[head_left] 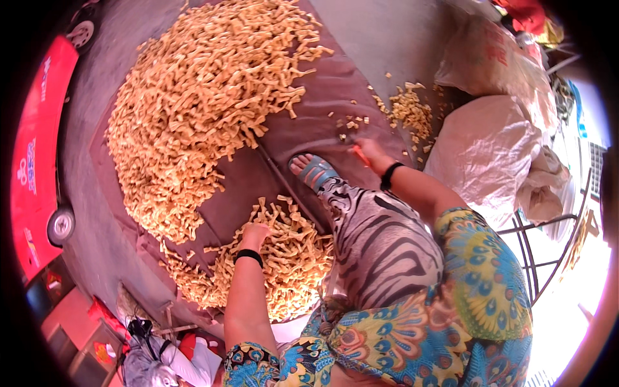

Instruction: The person is using scissors to cut small pieces off of ginger roots from a large pile on a tarp.

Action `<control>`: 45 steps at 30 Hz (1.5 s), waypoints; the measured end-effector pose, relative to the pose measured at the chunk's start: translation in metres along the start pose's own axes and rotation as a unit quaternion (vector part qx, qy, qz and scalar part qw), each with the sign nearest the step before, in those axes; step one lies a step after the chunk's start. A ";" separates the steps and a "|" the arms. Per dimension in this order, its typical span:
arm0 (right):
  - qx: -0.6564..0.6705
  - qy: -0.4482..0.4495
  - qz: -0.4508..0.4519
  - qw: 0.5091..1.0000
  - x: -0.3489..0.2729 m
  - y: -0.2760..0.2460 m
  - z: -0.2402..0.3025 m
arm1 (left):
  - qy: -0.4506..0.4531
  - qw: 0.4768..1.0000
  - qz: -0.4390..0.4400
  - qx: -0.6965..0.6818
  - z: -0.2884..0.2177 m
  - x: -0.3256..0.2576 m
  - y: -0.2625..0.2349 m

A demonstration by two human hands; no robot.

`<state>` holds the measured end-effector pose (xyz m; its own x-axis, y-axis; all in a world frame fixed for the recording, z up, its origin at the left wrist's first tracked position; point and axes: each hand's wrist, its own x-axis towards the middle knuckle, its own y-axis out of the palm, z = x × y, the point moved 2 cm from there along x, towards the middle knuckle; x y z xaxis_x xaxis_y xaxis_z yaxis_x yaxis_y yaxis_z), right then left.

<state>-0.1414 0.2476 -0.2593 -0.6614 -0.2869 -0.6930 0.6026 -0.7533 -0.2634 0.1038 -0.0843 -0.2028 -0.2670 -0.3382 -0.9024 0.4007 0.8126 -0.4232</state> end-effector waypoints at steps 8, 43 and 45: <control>-0.310 -0.191 -0.008 0.931 0.004 0.018 0.076 | 0.272 0.912 -0.301 -0.064 -0.031 0.046 -0.066; 0.123 -0.090 0.393 0.907 -0.065 0.082 0.186 | 0.322 0.628 0.193 -0.682 -0.096 -0.067 -0.045; 0.152 -0.086 0.387 0.906 -0.060 0.078 0.179 | 0.305 0.613 0.189 -0.704 -0.099 -0.070 -0.051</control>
<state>-0.1348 0.1006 -0.1183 -0.1695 -0.8663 -0.4699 0.7822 -0.4083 0.4706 0.0149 -0.0549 -0.1101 -0.8381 -0.1072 -0.5349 -0.5039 0.5278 0.6837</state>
